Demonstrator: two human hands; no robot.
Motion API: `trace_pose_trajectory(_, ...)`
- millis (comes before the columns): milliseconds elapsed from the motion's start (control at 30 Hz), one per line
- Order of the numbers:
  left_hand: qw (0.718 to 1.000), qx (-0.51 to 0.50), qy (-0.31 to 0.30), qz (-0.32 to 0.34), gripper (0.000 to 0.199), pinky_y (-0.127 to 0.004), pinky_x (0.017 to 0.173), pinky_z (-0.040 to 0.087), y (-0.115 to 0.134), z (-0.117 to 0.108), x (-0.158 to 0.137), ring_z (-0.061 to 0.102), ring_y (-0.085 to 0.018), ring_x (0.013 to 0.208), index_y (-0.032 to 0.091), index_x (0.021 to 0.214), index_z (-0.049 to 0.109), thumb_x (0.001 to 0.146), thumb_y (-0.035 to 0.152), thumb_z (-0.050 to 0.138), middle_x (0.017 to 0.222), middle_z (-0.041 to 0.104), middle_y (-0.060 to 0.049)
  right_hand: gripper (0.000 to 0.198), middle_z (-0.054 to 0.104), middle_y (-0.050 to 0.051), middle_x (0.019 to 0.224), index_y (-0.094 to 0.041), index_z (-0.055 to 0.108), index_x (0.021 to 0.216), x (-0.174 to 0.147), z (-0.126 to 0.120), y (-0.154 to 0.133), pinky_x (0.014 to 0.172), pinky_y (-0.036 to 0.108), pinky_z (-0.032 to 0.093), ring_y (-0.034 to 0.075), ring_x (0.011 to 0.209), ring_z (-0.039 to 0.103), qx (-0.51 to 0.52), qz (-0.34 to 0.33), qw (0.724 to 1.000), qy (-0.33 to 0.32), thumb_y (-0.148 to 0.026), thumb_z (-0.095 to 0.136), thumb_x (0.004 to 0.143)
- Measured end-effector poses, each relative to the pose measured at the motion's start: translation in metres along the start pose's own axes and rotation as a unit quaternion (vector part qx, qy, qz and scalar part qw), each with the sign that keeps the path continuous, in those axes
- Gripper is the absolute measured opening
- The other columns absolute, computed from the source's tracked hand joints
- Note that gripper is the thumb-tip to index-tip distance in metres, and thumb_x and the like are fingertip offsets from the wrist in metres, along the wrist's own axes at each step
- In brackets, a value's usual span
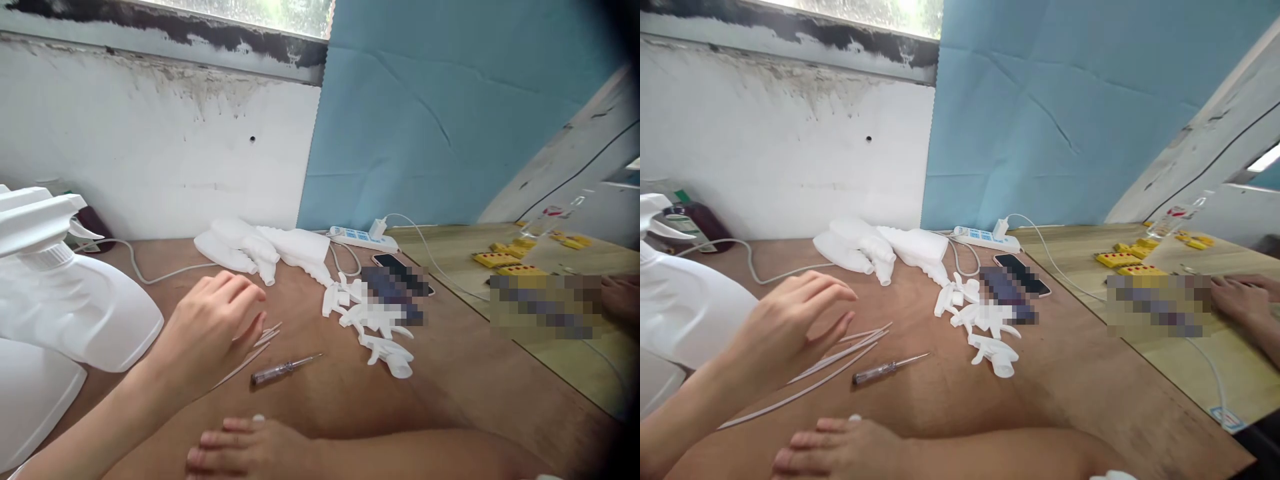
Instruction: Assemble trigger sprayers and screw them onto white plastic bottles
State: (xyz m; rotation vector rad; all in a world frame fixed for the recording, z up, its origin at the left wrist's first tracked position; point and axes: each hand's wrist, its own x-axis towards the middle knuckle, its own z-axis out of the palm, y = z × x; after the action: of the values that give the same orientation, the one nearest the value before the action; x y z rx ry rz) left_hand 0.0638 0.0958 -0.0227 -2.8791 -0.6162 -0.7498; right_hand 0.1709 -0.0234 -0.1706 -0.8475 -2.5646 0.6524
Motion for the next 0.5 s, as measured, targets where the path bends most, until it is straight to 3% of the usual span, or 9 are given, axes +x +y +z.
trace_pose_trajectory(67, 0.997, -0.001, -0.078, -0.005, 0.017, -0.033, 0.071, 0.042, -0.006, 0.020, -0.010, 0.055, -0.020, 0.082, 0.018, 0.089, 0.057, 0.084, 0.027, 0.043, 0.089, 0.062, -0.006, 0.045, 0.030, 0.008, 0.141, -0.012, 0.026, 0.136, 0.002, -0.021, 0.008, 0.111, 0.030, 0.014, 0.013, 0.134, 0.017, -0.049, 0.021, 0.998, 0.018, -0.022, 0.031, 0.092)
trace_pose_trajectory(200, 0.979, -0.018, -0.202, -0.013, 0.025, -0.034, 0.082, 0.043, -0.020, 0.056, -0.048, 0.055, -0.022, 0.099, 0.018, 0.103, 0.056, 0.086, 0.026, 0.040, 0.109, 0.060, -0.007, 0.041, 0.041, 0.009, 0.136, -0.011, 0.034, 0.132, 0.001, -0.052, 0.022, 0.111, 0.033, 0.015, 0.012, 0.133, 0.019, -0.092, 0.060, 0.993, 0.037, -0.021, 0.027, 0.093)
trace_pose_trajectory(267, 0.978, -0.006, -0.208, -0.023, 0.033, -0.036, 0.091, 0.041, -0.028, 0.069, -0.072, 0.049, -0.023, 0.112, 0.018, 0.116, 0.050, 0.088, 0.029, 0.038, 0.124, 0.053, -0.008, 0.041, 0.040, 0.009, 0.137, -0.011, 0.036, 0.132, -0.002, -0.058, 0.026, 0.111, 0.032, 0.015, 0.012, 0.133, 0.020, -0.093, 0.062, 0.993, 0.036, -0.022, 0.027, 0.093)
trace_pose_trajectory(367, 0.982, 0.022, -0.185, -0.036, 0.051, -0.039, 0.098, 0.037, -0.035, 0.079, -0.104, 0.040, -0.023, 0.123, 0.018, 0.135, 0.029, 0.088, 0.036, 0.037, 0.136, 0.040, -0.008, 0.040, 0.036, 0.009, 0.139, -0.014, 0.039, 0.130, -0.006, -0.061, 0.025, 0.110, 0.032, 0.014, 0.015, 0.133, 0.020, -0.092, 0.056, 0.994, 0.027, -0.026, 0.031, 0.093)
trace_pose_trajectory(500, 0.984, 0.045, -0.167, -0.047, 0.061, -0.043, 0.100, 0.035, -0.035, 0.085, -0.122, 0.032, -0.023, 0.128, 0.022, 0.141, 0.005, 0.089, 0.033, 0.034, 0.141, 0.030, -0.006, 0.045, 0.029, 0.010, 0.142, -0.017, 0.036, 0.132, -0.010, -0.064, 0.015, 0.110, 0.037, 0.011, 0.019, 0.133, 0.019, -0.088, 0.059, 0.994, 0.013, -0.036, 0.037, 0.091)
